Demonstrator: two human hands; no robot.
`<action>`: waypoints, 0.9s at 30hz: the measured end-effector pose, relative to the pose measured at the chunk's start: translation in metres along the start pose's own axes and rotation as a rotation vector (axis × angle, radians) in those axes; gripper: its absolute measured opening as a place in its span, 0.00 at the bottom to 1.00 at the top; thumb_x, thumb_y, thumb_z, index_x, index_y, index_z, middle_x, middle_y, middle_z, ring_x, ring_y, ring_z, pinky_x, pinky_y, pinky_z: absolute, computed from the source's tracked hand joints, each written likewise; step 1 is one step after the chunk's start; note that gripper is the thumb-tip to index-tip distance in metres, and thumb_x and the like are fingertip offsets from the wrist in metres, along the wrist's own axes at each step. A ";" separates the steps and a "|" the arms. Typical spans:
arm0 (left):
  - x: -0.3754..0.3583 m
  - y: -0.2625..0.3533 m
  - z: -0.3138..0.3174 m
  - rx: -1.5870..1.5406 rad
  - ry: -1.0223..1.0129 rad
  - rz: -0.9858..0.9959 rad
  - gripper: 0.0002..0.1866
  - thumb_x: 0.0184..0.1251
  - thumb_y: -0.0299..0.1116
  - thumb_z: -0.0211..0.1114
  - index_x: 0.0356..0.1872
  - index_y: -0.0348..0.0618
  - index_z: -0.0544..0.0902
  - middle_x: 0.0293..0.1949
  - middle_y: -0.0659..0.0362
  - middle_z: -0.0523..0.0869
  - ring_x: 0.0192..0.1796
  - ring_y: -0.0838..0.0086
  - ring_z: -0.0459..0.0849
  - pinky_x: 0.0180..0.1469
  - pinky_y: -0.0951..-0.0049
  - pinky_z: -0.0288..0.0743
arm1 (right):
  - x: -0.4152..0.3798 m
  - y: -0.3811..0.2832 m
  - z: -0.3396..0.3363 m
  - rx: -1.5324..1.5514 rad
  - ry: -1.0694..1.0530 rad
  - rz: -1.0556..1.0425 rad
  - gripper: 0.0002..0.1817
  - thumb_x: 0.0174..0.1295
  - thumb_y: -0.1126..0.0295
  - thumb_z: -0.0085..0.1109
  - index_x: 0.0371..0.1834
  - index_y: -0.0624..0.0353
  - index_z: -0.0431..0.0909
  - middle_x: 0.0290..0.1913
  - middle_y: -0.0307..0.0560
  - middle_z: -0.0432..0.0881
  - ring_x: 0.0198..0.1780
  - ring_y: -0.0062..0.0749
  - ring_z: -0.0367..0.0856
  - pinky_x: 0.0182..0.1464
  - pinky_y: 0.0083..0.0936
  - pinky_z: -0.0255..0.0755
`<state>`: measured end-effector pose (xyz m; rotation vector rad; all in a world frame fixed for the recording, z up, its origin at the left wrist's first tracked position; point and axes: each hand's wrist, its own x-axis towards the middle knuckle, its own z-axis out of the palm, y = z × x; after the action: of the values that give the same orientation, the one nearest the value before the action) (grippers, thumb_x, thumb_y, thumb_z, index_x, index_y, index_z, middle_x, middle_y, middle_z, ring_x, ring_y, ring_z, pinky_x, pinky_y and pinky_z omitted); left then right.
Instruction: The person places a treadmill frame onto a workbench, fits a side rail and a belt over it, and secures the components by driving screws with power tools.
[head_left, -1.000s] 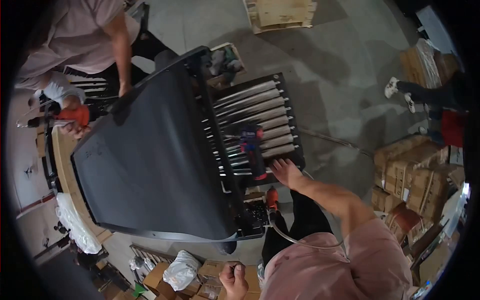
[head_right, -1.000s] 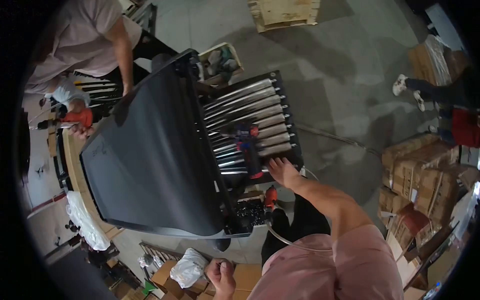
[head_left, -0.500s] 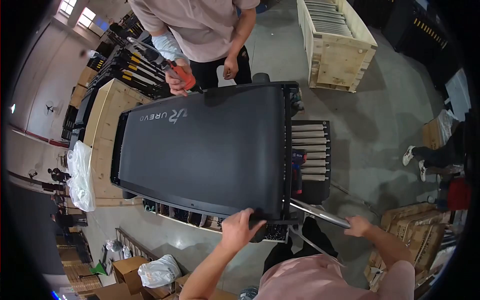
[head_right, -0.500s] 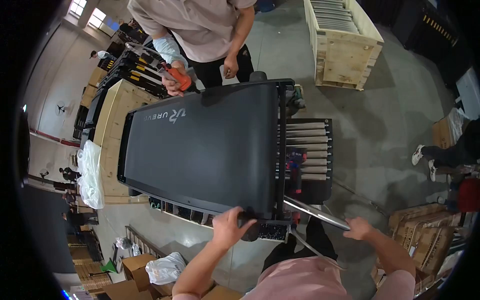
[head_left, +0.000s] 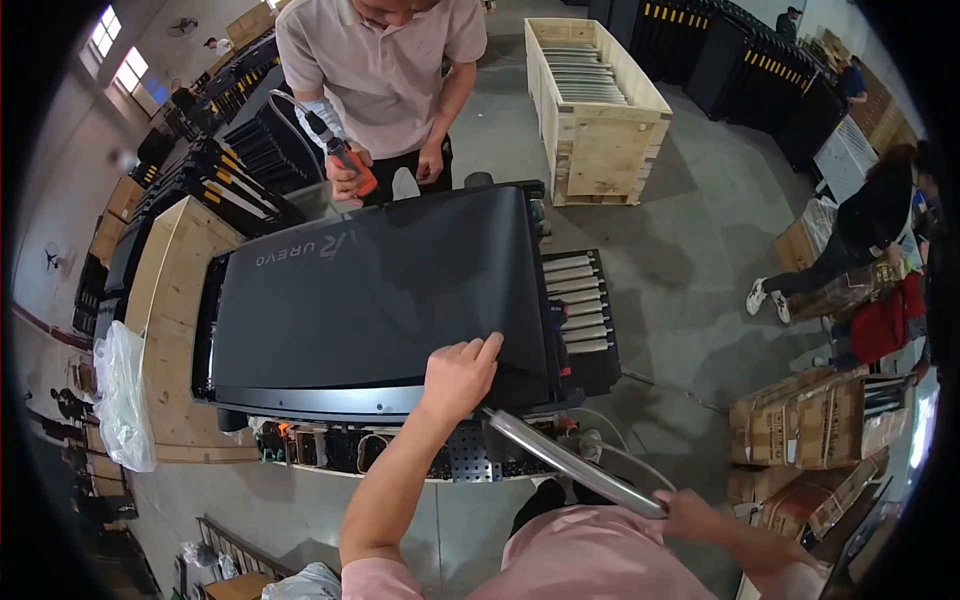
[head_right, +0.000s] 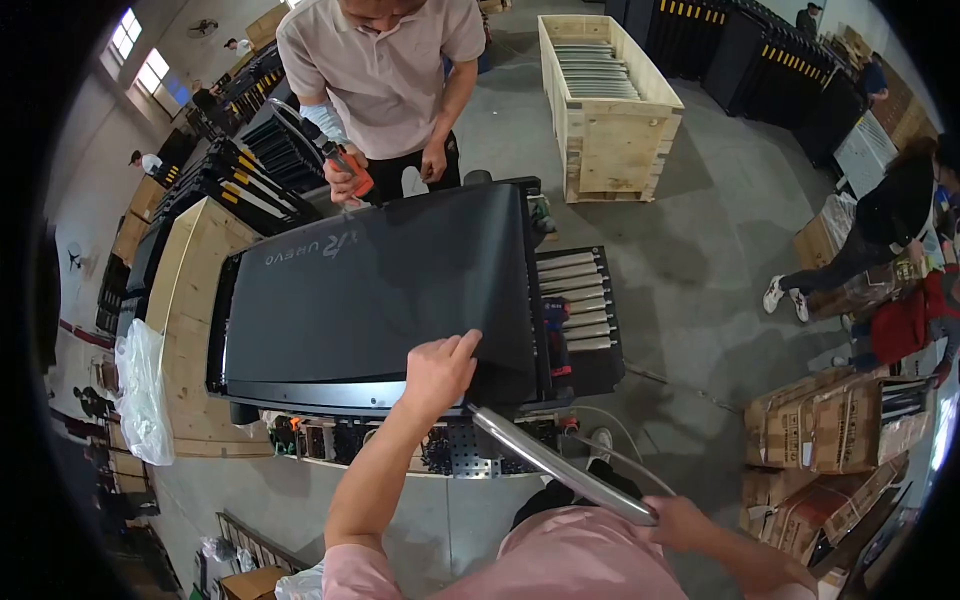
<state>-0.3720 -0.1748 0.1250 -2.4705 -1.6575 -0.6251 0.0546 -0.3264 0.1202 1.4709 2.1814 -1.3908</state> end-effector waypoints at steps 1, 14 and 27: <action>0.003 -0.002 -0.005 -0.001 0.003 0.010 0.18 0.55 0.30 0.68 0.48 0.46 0.79 0.25 0.62 0.78 0.28 0.69 0.83 0.31 0.69 0.77 | 0.026 -0.019 0.010 0.018 -0.009 -0.114 0.19 0.54 0.56 0.67 0.38 0.62 0.79 0.32 0.56 0.84 0.32 0.52 0.84 0.38 0.39 0.77; -0.146 0.124 0.034 -0.327 -0.188 -0.729 0.34 0.62 0.55 0.70 0.60 0.41 0.76 0.21 0.47 0.85 0.25 0.53 0.87 0.28 0.57 0.79 | 0.174 -0.086 0.004 0.621 -0.104 -0.167 0.13 0.72 0.60 0.54 0.39 0.59 0.80 0.31 0.42 0.86 0.32 0.24 0.84 0.34 0.24 0.76; -0.083 0.136 0.080 -0.428 0.121 -0.989 0.30 0.55 0.45 0.78 0.54 0.35 0.82 0.21 0.49 0.85 0.22 0.55 0.85 0.26 0.62 0.78 | 0.412 -0.165 -0.130 0.243 0.453 0.121 0.49 0.54 0.43 0.68 0.67 0.74 0.63 0.65 0.70 0.72 0.66 0.57 0.74 0.64 0.41 0.71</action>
<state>-0.2531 -0.2767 0.0390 -1.5661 -2.8781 -1.2810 -0.2398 0.0239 0.0517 2.1496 2.1675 -1.4325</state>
